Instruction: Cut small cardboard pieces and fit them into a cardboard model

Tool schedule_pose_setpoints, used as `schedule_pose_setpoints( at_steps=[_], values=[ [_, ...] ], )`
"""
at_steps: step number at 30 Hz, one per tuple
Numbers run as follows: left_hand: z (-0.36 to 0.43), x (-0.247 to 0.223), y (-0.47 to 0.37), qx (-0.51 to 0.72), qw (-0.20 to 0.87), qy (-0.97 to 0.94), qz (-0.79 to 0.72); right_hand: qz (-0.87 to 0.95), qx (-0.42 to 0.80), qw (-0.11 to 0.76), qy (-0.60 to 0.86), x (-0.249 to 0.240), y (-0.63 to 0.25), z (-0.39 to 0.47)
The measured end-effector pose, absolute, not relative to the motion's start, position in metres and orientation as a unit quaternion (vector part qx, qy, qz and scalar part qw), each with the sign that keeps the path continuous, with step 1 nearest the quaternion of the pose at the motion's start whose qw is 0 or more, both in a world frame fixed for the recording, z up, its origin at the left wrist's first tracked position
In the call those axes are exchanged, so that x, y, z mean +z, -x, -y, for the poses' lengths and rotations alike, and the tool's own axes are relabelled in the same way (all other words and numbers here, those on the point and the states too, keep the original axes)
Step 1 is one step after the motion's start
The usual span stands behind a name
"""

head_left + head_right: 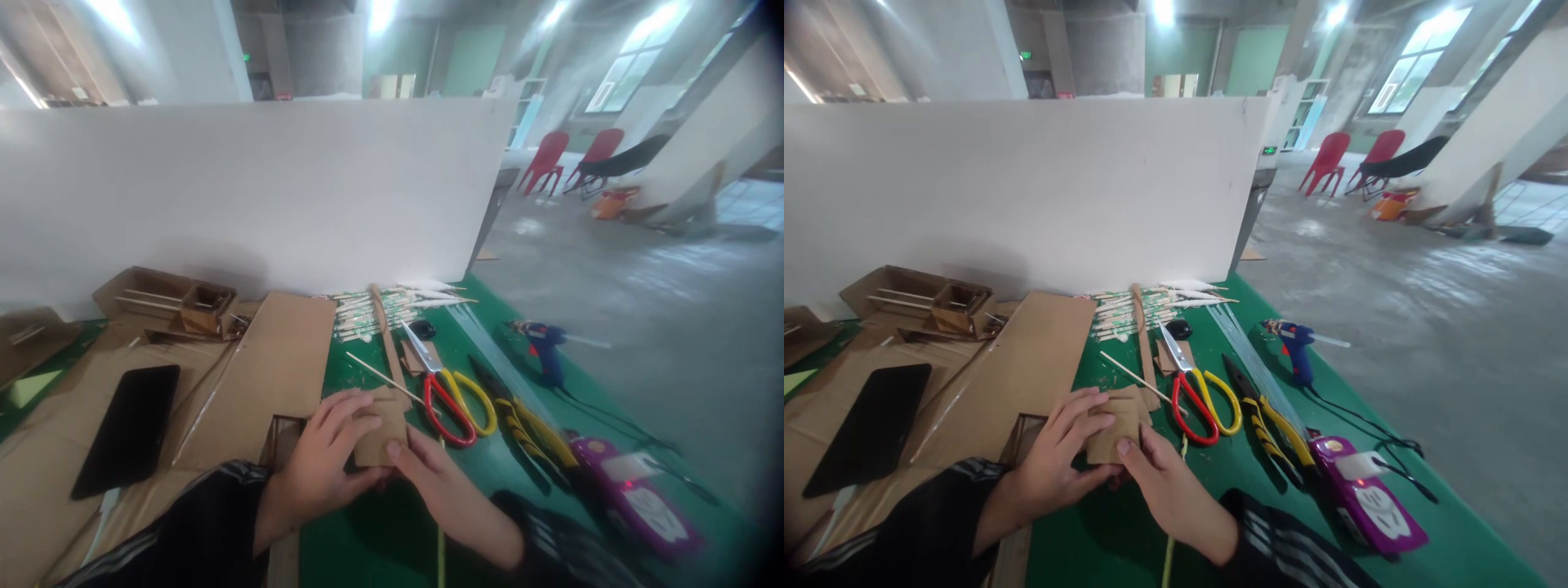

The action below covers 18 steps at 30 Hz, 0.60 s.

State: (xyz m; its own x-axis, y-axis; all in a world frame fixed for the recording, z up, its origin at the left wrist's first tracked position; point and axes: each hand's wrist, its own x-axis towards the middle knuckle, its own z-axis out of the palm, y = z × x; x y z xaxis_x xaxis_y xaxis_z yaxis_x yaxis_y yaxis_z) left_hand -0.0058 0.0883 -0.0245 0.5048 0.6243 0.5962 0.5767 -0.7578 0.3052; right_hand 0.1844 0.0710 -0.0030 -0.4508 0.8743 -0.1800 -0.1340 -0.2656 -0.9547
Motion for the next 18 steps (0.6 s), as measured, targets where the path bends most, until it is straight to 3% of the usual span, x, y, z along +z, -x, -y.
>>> schedule_pose_setpoints(
  at_steps=[9, 18],
  values=[
    [-0.09, -0.026, 0.006, 0.36, 0.05, -0.871, -0.332, 0.477, 0.706, 0.365, 0.375, -0.005, -0.186, -0.071],
    [-0.09, -0.029, 0.008, 0.395, 0.105, -0.849, -0.336, 0.332, 0.818, 0.396, 0.254, -0.023, -0.185, -0.083]
  ],
)
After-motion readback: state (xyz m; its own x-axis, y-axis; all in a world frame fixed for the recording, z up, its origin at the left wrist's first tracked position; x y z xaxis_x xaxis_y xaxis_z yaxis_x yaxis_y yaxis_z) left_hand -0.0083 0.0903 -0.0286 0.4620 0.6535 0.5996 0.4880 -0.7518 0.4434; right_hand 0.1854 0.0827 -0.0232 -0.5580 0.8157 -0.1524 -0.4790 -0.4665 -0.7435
